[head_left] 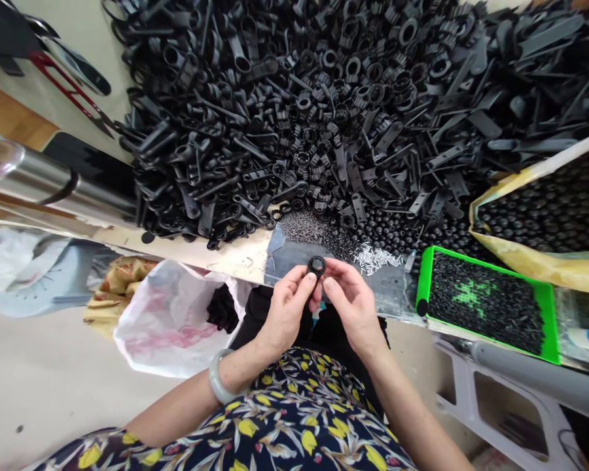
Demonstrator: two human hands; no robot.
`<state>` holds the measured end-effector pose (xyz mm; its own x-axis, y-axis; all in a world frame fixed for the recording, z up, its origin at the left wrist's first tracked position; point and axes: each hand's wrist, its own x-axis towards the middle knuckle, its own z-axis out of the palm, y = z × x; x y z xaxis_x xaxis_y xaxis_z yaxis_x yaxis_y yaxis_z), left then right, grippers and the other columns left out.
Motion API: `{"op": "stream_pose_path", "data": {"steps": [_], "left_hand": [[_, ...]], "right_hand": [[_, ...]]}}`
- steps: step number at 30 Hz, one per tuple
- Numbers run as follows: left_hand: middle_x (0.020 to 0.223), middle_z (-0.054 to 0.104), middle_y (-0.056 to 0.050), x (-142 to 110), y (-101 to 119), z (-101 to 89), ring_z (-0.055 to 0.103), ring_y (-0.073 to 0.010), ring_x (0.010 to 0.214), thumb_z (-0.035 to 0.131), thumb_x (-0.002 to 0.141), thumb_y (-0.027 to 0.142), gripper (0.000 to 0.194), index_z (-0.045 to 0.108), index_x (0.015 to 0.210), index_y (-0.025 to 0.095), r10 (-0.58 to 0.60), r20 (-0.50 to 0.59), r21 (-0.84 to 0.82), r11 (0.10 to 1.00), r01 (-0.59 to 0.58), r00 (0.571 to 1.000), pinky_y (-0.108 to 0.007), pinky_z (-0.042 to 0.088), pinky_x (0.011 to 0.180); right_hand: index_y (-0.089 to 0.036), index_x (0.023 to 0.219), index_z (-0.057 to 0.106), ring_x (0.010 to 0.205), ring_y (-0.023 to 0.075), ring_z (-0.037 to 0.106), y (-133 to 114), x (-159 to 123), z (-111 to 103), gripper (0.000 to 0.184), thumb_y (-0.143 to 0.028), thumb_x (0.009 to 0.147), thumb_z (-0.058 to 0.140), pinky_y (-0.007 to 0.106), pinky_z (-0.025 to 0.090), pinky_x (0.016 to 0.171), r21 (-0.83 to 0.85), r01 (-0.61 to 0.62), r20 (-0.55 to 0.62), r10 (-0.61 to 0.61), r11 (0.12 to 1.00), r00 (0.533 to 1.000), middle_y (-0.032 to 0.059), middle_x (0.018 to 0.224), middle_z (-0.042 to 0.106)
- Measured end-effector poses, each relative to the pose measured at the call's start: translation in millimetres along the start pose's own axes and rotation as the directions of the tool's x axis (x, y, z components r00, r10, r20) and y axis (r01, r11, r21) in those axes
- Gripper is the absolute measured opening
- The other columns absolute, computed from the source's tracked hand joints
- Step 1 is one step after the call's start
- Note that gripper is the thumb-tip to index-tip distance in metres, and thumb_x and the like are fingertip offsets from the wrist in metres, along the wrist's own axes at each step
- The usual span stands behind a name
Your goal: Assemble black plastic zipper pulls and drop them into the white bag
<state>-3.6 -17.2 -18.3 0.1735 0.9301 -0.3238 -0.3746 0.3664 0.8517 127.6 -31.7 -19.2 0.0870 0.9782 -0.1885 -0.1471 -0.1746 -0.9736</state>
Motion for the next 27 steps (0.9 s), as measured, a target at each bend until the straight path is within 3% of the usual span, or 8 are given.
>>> {"op": "stream_pose_path", "data": {"steps": [3, 6, 9, 11, 15, 17, 22, 27], "left_hand": [[0.073, 0.064, 0.003, 5.0, 9.2, -1.0, 0.058, -0.0094, 0.064, 0.07, 0.096, 0.039, 0.021, 0.067, 0.095, 0.018, -0.034, -0.031, -0.137, 0.99, 0.029, 0.999, -0.021, 0.048, 0.065], [0.086, 0.076, -0.002, 7.8, 22.1, -4.3, 0.072, -0.0176, 0.09, 0.074, 0.094, 0.041, 0.024, 0.067, 0.102, 0.02, -0.039, -0.061, -0.205, 0.978, 0.026, 0.997, -0.031, 0.054, 0.09], [0.102, 0.081, -0.007, 4.7, 28.5, -5.0, 0.069, -0.0218, 0.118, 0.073, 0.095, 0.039, 0.024, 0.069, 0.108, 0.02, 0.027, -0.095, -0.172, 0.984, -0.043, 0.995, -0.037, 0.045, 0.112], [0.111, 0.081, -0.008, 1.3, 27.2, -4.7, 0.066, -0.0215, 0.126, 0.073, 0.095, 0.039, 0.025, 0.069, 0.113, 0.021, 0.04, -0.111, -0.167, 0.984, -0.058, 0.993, -0.038, 0.041, 0.117], [0.136, 0.072, -0.006, -2.7, 22.0, -10.7, 0.065, -0.0184, 0.123, 0.076, 0.092, 0.038, 0.034, 0.07, 0.122, 0.023, 0.046, -0.157, -0.121, 0.991, -0.065, 0.987, -0.031, 0.047, 0.11], [0.14, 0.069, -0.006, -4.3, 22.0, -18.0, 0.066, -0.0178, 0.119, 0.079, 0.09, 0.036, 0.036, 0.071, 0.123, 0.023, 0.058, -0.143, -0.07, 0.995, -0.068, 0.988, -0.027, 0.051, 0.101], [0.112, 0.079, -0.011, -13.2, 23.5, -29.3, 0.074, -0.0233, 0.098, 0.082, 0.086, 0.038, 0.031, 0.071, 0.107, 0.018, 0.0, 0.019, -0.03, 1.0, 0.0, 1.0, -0.029, 0.058, 0.076], [0.101, 0.079, -0.007, -12.8, 14.0, -29.8, 0.074, -0.0189, 0.084, 0.083, 0.085, 0.036, 0.032, 0.068, 0.109, 0.021, 0.031, -0.053, -0.046, 0.998, -0.033, 0.998, -0.023, 0.054, 0.063]], "right_hand": [[-0.029, 0.131, 0.065, 0.113, 0.0229, 0.07, 2.9, 5.4, -1.2, 0.039, -0.046, 0.097, 0.07, 0.042, 0.061, 0.098, 0.061, -0.001, 0.046, -0.002, 0.998, 0.999, 0.0074, 0.125, 0.071], [-0.03, 0.136, 0.061, 0.126, 0.0247, 0.064, 7.3, 1.5, -1.4, 0.044, -0.047, 0.096, 0.07, 0.045, 0.058, 0.105, 0.031, -0.008, 0.011, 0.008, 0.999, 1.0, 0.0082, 0.139, 0.064], [-0.031, 0.136, 0.059, 0.119, 0.0236, 0.066, 8.4, -3.2, 2.9, 0.046, -0.047, 0.096, 0.072, 0.041, 0.06, 0.099, -0.062, -0.028, 0.1, 0.034, 0.998, 0.994, 0.0078, 0.136, 0.065], [-0.031, 0.134, 0.06, 0.111, 0.0216, 0.068, 6.1, -3.1, 7.8, 0.044, -0.045, 0.095, 0.073, 0.037, 0.06, 0.094, -0.16, 0.01, 0.176, 0.018, 0.987, 0.984, 0.0063, 0.131, 0.067], [-0.028, 0.125, 0.068, 0.086, 0.0164, 0.067, -3.6, 1.8, 14.4, 0.029, -0.042, 0.1, 0.065, 0.03, 0.058, 0.075, -0.355, 0.121, 0.272, -0.022, 0.927, 0.962, 0.0044, 0.114, 0.069], [-0.026, 0.121, 0.071, 0.084, 0.0164, 0.065, -9.4, 2.1, 15.2, 0.025, -0.039, 0.104, 0.059, 0.03, 0.056, 0.072, -0.403, 0.2, 0.314, -0.07, 0.893, 0.947, 0.0048, 0.108, 0.068], [-0.028, 0.131, 0.069, 0.107, 0.0213, 0.066, -18.0, -8.6, 21.7, 0.031, -0.027, 0.106, 0.052, 0.035, 0.057, 0.093, -0.395, 0.372, 0.343, -0.24, 0.84, 0.908, 0.0073, 0.117, 0.068], [-0.025, 0.101, 0.076, 0.101, 0.0207, 0.064, -8.0, -19.8, 28.4, 0.023, -0.024, 0.105, 0.054, 0.035, 0.056, 0.094, -0.39, 0.339, 0.21, -0.275, 0.856, 0.938, 0.0053, 0.095, 0.068]]}}
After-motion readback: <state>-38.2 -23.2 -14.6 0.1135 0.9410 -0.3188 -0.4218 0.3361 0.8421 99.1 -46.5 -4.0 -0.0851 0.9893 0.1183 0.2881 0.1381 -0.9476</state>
